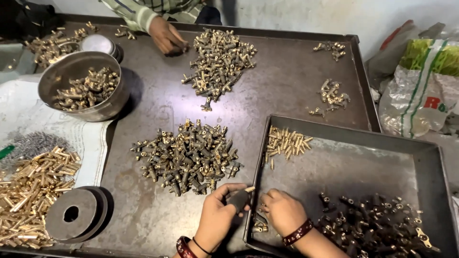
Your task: Assembling small brass fittings and components on a workbench.
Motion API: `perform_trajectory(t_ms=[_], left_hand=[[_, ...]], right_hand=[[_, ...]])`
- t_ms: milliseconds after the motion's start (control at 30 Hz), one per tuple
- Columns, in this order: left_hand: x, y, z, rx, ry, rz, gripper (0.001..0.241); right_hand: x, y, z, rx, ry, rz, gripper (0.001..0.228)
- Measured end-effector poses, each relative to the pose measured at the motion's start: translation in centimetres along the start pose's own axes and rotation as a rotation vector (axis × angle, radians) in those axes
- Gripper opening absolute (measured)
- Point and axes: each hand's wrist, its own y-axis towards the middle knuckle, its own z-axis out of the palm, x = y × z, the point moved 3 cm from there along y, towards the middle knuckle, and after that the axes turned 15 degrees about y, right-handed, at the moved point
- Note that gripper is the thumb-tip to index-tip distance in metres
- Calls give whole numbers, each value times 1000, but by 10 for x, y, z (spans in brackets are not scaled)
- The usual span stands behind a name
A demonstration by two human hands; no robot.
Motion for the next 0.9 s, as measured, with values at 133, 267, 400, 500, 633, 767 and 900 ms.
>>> perform_trajectory(t_ms=[133,267,400,500,633,767,900], left_hand=[[-2,-1,-4,3,7,-4,41],[-11,-4,3,48,57,-10,37],[-12,-7,17,161,126,-7,27],[-13,-10,22,190,202,-5,26],[-30,-27,27,48,633,291,25],[-45,-43,31,-47,922,643,47],[-40,-33,16,-68,909,632,54]], right_hand=[[-16,-6,-27,-191,308,-145,20],[-6,-36,-55,-280,363,-115,21],[0,-60,-63,-313,428,-516,38],[6,-67,-72,-277,423,-605,38],[4,-74,-59,-320,274,-602,31],[-5,-68,-35,-507,549,-463,18],[18,-48,-53,-327,658,-399,26]])
